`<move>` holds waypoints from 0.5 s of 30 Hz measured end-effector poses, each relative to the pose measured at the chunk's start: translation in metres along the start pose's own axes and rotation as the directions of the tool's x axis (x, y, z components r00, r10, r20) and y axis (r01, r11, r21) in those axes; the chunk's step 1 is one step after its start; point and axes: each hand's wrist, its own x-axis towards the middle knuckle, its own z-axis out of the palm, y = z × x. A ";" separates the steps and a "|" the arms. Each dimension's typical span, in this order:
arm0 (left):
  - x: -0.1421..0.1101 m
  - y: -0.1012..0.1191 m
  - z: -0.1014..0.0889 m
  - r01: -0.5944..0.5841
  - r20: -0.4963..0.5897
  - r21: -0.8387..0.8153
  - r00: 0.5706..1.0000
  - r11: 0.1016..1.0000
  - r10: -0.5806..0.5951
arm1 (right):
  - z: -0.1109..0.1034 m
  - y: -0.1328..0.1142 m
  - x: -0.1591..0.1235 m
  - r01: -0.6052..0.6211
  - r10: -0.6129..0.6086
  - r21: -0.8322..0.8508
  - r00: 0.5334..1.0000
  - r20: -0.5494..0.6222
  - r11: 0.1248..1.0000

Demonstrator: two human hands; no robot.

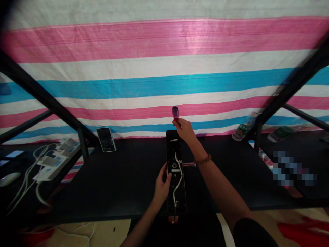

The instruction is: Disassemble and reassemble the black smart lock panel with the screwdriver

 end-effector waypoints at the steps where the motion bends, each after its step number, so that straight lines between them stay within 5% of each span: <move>1: 0.000 0.000 0.000 -0.003 -0.004 0.000 1.000 1.000 0.003 | 0.001 0.001 0.001 -0.016 0.016 0.021 1.000 -0.003 1.000; 5: 0.001 -0.002 -0.001 -0.006 -0.019 0.004 1.000 1.000 0.006 | 0.001 0.007 0.006 -0.076 0.078 0.121 0.997 -0.013 0.990; 15: 0.001 0.001 -0.002 0.032 -0.009 -0.030 0.999 0.999 -0.032 | 0.001 0.009 0.012 -0.032 0.031 0.027 0.999 0.036 0.999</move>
